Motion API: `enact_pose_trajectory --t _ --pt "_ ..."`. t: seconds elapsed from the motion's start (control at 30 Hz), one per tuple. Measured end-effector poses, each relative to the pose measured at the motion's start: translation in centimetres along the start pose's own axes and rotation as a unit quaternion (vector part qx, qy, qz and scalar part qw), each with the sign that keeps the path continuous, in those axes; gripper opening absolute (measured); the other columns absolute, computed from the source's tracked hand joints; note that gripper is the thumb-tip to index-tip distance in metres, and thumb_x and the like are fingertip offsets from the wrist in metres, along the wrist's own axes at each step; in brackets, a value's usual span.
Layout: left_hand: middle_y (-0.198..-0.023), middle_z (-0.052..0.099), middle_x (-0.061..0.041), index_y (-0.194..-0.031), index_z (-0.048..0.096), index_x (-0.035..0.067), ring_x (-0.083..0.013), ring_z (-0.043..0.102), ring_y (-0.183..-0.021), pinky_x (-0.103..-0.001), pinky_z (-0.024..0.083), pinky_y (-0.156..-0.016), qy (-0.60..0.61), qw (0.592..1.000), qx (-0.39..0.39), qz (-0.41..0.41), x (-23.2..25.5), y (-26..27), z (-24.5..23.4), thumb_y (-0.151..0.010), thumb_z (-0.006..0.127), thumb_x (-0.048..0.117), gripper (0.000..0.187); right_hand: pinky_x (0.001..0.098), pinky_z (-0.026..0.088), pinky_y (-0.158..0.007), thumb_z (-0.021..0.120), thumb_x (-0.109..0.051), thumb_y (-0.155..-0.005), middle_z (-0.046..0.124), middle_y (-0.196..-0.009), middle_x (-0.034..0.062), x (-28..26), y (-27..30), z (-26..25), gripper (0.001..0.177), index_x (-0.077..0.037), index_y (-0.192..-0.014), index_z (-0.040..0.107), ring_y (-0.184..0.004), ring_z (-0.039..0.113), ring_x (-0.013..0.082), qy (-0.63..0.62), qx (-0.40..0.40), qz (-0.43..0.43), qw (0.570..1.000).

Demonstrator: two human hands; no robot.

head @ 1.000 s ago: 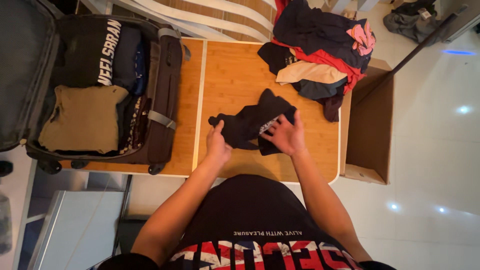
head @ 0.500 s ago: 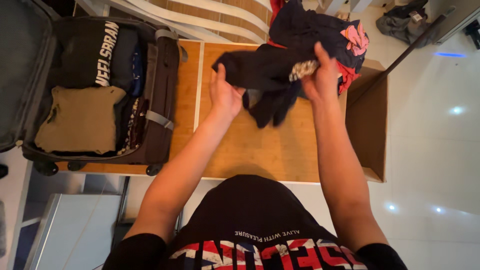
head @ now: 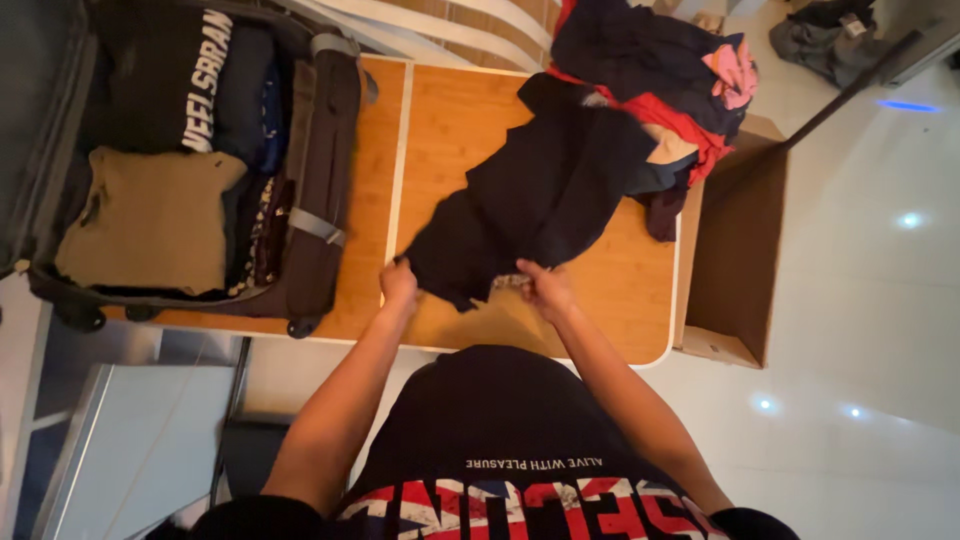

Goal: The person folds multiple shirts by hand on a wooden surface and places them into a suitcase.

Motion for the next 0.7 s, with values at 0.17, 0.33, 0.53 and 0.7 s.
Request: enact_pose_trajectory --t 0.17,0.33,0.53,0.7 --pt "-0.104 0.072 -0.01 -0.122 0.063 0.011 -0.024 0.072 -0.086 -0.04 0.061 -0.062 0.095 0.994 -0.041 -0.031 -4.4 0.9 -1.7 -0.092 0.064 0.023 0.033 0.0305 0.041 -0.049 0.074 -0.013 -0.091 0.057 -0.073 0.0062 3.4 -2.4 -3.4 0.019 -0.005 -0.094 0.057 -0.057 0.056 0.0163 0.083 -0.09 0.103 0.987" --pt "-0.11 0.072 -0.013 -0.123 0.065 0.003 -0.0267 0.073 -0.094 -0.042 0.061 -0.075 0.08 0.987 -0.12 -0.064 -3.8 2.7 -0.2 -0.088 0.072 0.019 0.039 0.0392 0.047 -0.069 0.073 -0.011 -0.085 0.059 -0.1 0.0145 2.3 -4.6 -4.7 0.036 -0.003 -0.112 0.051 -0.081 0.061 0.029 0.061 0.033 -0.005 0.998" --pt "-0.111 0.074 -0.011 -0.122 0.066 -0.004 -0.0211 0.07 -0.098 -0.034 0.057 -0.088 0.166 0.968 -0.174 0.072 -1.0 5.6 1.6 -0.097 0.066 0.027 0.04 0.0468 0.047 -0.099 0.073 -0.008 -0.07 0.056 -0.129 0.0256 0.7 -3.9 -3.9 0.073 0.0 -0.137 0.047 -0.109 0.061 0.0495 0.5 0.162 -0.501 0.688" --pt "-0.107 0.074 -0.014 -0.118 0.068 -0.006 -0.0219 0.069 -0.096 -0.033 0.054 -0.087 0.072 0.984 -0.083 0.141 0.7 6.9 -1.7 -0.102 0.06 0.036 0.046 0.0485 0.046 -0.1 0.063 -0.036 -0.094 0.075 -0.1 0.0111 2.0 -6.0 -3.5 0.02 -0.024 -0.105 0.076 -0.099 0.07 0.0311 0.772 -0.021 -0.205 0.601"
Point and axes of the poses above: each hand's wrist, its own y-axis away from the middle knuckle, its own z-axis out of the palm, x = y × z, the point moved 1 cm from there along -y, towards the middle knuckle
